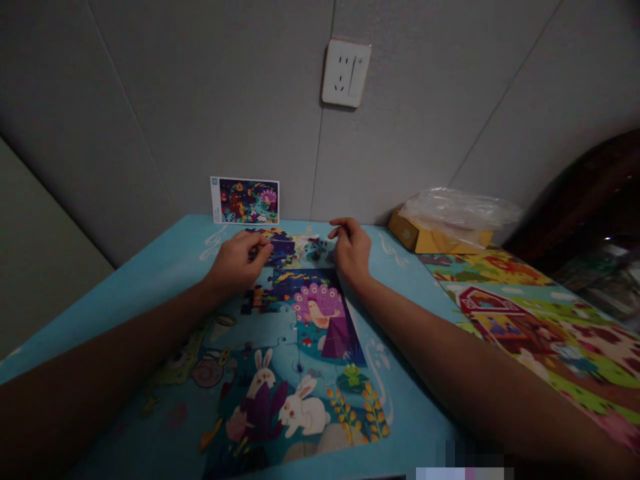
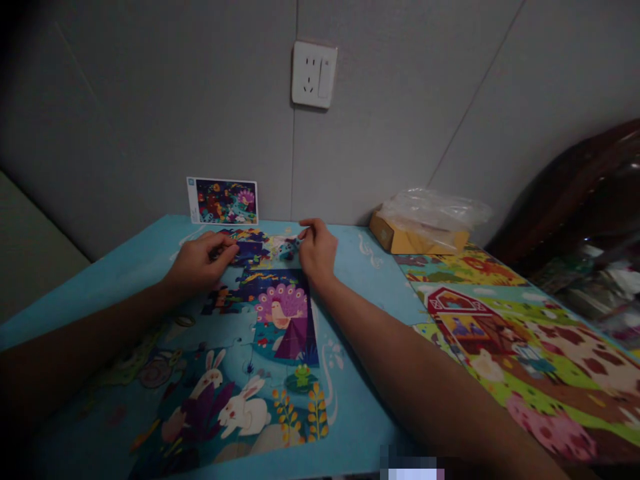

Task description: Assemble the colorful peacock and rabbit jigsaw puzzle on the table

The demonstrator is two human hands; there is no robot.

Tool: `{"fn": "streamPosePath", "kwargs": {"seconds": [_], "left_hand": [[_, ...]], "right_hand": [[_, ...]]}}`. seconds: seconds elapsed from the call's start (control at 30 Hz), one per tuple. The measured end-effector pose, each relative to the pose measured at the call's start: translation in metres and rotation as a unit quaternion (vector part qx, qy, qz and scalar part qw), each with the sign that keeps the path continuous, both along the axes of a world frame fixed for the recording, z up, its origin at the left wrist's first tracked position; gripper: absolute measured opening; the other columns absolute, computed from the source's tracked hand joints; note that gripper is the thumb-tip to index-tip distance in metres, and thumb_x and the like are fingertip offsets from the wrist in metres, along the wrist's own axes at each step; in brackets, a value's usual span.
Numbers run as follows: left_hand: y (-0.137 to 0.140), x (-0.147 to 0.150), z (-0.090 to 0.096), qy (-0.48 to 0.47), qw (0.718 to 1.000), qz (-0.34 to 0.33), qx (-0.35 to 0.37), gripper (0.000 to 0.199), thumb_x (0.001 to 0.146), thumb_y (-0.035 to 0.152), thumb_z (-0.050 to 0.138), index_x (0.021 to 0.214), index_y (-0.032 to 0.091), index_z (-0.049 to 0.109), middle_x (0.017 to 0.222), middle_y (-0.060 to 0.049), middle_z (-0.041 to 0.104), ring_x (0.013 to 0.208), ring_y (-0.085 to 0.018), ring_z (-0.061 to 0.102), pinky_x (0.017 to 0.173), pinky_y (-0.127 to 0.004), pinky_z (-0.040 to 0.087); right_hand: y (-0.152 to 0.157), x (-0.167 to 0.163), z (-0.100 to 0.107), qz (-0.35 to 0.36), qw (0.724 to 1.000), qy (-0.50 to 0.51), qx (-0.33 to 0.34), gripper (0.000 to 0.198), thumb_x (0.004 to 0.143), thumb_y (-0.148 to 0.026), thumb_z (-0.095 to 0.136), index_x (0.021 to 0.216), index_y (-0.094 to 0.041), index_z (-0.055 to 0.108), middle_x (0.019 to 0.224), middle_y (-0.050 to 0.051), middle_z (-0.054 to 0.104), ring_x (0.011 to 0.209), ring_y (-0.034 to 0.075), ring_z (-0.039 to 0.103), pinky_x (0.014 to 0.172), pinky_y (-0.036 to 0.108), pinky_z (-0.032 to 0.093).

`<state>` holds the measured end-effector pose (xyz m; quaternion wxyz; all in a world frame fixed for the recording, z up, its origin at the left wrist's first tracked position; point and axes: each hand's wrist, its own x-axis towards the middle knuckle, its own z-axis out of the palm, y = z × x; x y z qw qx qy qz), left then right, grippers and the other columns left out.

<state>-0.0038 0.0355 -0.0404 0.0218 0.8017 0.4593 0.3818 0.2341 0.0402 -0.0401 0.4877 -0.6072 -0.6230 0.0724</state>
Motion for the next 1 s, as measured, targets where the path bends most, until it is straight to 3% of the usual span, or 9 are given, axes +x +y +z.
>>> {"fn": "streamPosePath", "kwargs": {"seconds": [0.13, 0.2, 0.27, 0.33, 0.47, 0.77, 0.9, 1.0], "left_hand": [[-0.001, -0.002, 0.003, 0.004, 1.000, 0.013, 0.018, 0.027, 0.089, 0.041, 0.051, 0.082, 0.020, 0.067, 0.080, -0.006, 0.067, 0.074, -0.021, 0.061, 0.069, -0.032, 0.048], [-0.002, -0.002, 0.002, 0.021, 1.000, 0.004, 0.013, 0.028, 0.089, 0.041, 0.050, 0.079, 0.020, 0.066, 0.077, -0.005, 0.067, 0.073, -0.022, 0.061, 0.070, -0.033, 0.048], [-0.002, -0.001, 0.001, 0.033, 0.999, -0.007, 0.004, 0.028, 0.089, 0.039, 0.049, 0.077, 0.019, 0.065, 0.075, -0.005, 0.068, 0.073, -0.022, 0.062, 0.070, -0.034, 0.047], [-0.002, -0.001, 0.001, 0.039, 0.999, -0.016, -0.002, 0.028, 0.088, 0.038, 0.049, 0.075, 0.019, 0.064, 0.072, -0.005, 0.068, 0.071, -0.021, 0.061, 0.067, -0.033, 0.045], [-0.003, 0.000, 0.002, 0.041, 0.999, -0.028, -0.008, 0.027, 0.087, 0.037, 0.048, 0.071, 0.020, 0.063, 0.066, -0.003, 0.064, 0.065, -0.019, 0.057, 0.062, -0.031, 0.043], [-0.005, 0.000, 0.003, 0.033, 0.999, -0.026, -0.033, 0.025, 0.085, 0.035, 0.048, 0.072, 0.019, 0.062, 0.065, -0.002, 0.063, 0.063, -0.017, 0.055, 0.062, -0.030, 0.042], [-0.004, 0.000, 0.001, 0.027, 0.998, -0.028, -0.043, 0.024, 0.085, 0.036, 0.050, 0.074, 0.019, 0.063, 0.068, -0.003, 0.064, 0.064, -0.018, 0.057, 0.063, -0.031, 0.045], [-0.005, 0.000, 0.001, 0.021, 0.998, -0.042, -0.051, 0.020, 0.084, 0.036, 0.053, 0.077, 0.019, 0.063, 0.071, -0.003, 0.066, 0.065, -0.018, 0.059, 0.065, -0.030, 0.047]], "right_hand": [[0.002, 0.030, 0.007, -0.147, 0.976, -0.088, -0.134, 0.041, 0.090, -0.021, 0.037, 0.119, -0.010, 0.064, 0.107, 0.017, 0.073, 0.100, 0.026, 0.068, 0.085, 0.034, 0.048], [-0.002, 0.031, 0.008, -0.158, 0.950, -0.173, -0.205, 0.044, 0.091, -0.036, 0.046, 0.117, -0.005, 0.065, 0.113, 0.025, 0.069, 0.106, 0.033, 0.066, 0.088, 0.040, 0.049], [-0.007, 0.024, 0.007, -0.144, 0.930, -0.244, -0.232, 0.058, 0.090, -0.052, 0.051, 0.115, -0.002, 0.066, 0.118, 0.030, 0.065, 0.109, 0.038, 0.065, 0.088, 0.044, 0.050], [-0.010, 0.015, 0.005, -0.126, 0.920, -0.289, -0.231, 0.065, 0.088, -0.059, 0.053, 0.117, -0.002, 0.066, 0.118, 0.030, 0.065, 0.109, 0.039, 0.065, 0.087, 0.046, 0.051], [-0.010, 0.004, 0.003, -0.120, 0.916, -0.306, -0.232, 0.057, 0.092, -0.052, 0.052, 0.119, -0.003, 0.064, 0.117, 0.028, 0.066, 0.108, 0.036, 0.066, 0.087, 0.043, 0.052], [0.000, 0.003, 0.000, -0.106, 0.929, -0.283, -0.213, 0.044, 0.094, -0.045, 0.053, 0.112, -0.008, 0.067, 0.114, 0.024, 0.068, 0.106, 0.032, 0.067, 0.084, 0.037, 0.050], [-0.001, 0.000, 0.000, -0.084, 0.939, -0.287, -0.169, 0.034, 0.095, -0.037, 0.052, 0.105, -0.012, 0.071, 0.109, 0.020, 0.071, 0.099, 0.030, 0.068, 0.080, 0.035, 0.049], [-0.003, -0.003, 0.001, -0.059, 0.959, -0.259, -0.101, 0.028, 0.096, -0.033, 0.049, 0.100, -0.015, 0.071, 0.101, 0.015, 0.074, 0.094, 0.027, 0.068, 0.078, 0.033, 0.047]]}}
